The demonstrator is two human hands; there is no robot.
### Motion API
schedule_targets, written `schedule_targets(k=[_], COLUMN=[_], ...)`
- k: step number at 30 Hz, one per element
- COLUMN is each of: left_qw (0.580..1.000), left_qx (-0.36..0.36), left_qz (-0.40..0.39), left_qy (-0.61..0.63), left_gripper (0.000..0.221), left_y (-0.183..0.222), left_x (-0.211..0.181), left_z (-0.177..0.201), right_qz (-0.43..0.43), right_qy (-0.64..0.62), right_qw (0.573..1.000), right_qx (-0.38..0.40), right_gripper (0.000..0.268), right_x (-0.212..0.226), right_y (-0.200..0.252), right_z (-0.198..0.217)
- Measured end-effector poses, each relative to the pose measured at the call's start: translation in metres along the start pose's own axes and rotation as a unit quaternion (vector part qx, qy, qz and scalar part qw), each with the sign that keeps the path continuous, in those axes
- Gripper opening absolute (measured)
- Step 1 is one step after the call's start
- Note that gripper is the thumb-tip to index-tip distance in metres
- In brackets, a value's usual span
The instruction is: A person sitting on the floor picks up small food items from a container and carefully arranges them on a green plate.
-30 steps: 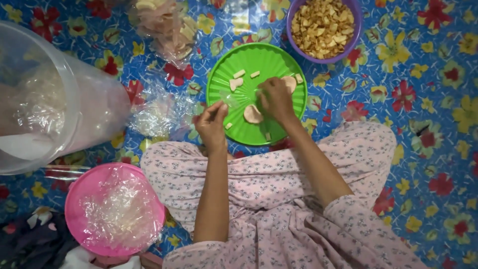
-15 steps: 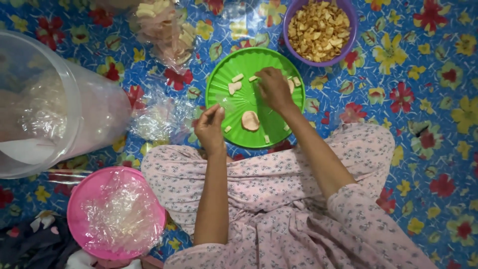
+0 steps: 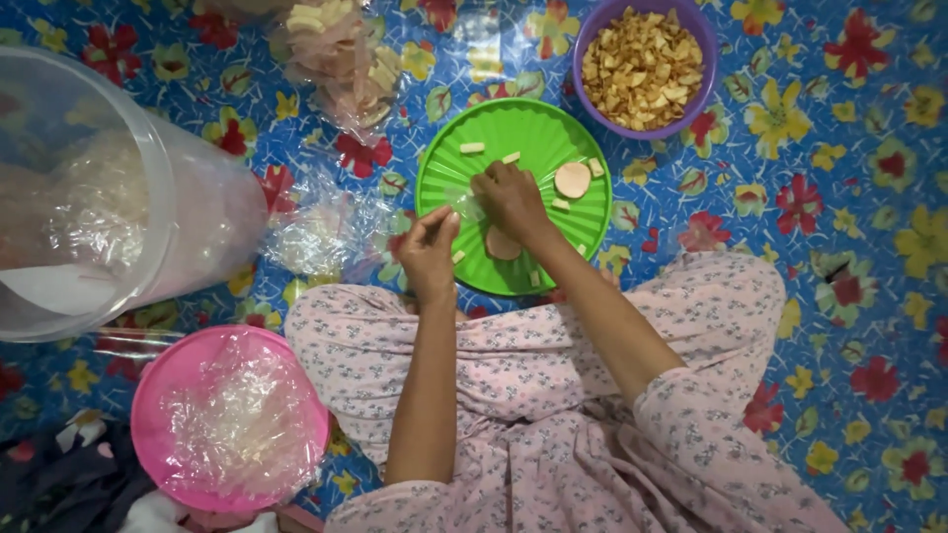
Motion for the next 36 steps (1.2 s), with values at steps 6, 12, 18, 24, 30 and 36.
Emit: schedule_targets(k=[6,12,18,24,30,36], left_qw=[0.993,0.964,0.908,0.897,0.908,0.902], left_qx=[0.062,0.152,0.231,0.284,0.325,0.354], left_qz=[-0.023,-0.107,-0.179,-0.176,-0.132,-0.114], left_qy=[-0.100,-0.191,-0.300,-0.288,-0.230,-0.220], left_gripper=[0.020,0.021,0.022,0.022,0.027,0.032], left_y=[0.005,0.008,0.004,0.016,0.020,0.023], left_x=[-0.008,0.006,0.040,0.023,0.027,0.029], left_z=[-0.006,-0.018,-0.023,-0.031,-0.034,-0.036], right_qz=[-0.073,-0.278,-0.317,-0.308,-0.284,-0.286], right_qy=[-0.126,-0.422,-0.549,-0.559,-0.579,-0.580], right_qw=[0.989,0.861,0.768,0.766,0.758,0.757], right_qx=[0.032,-0.056,-0.088,-0.078,-0.101,-0.091], right_gripper=[0.018,0.021,0.014,0.017,0.024,0.022], right_x=[-0.008,-0.018,-0.023,-0.012,-0.014,-0.011], right_y=[0.033,0.091,0.126,0.131,0.133,0.135], right_z=[0.018,0.029,0.034,0.043,0.025,0.033])
Point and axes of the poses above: each hand's wrist, its own y-axis away from the middle knuckle, its own z-axis out of the back of the hand, x = y × z, the point moved 4 cm from there along -y, towards the middle knuckle, and after that the axes turned 8 degrees about x, right-handed, at the moved point
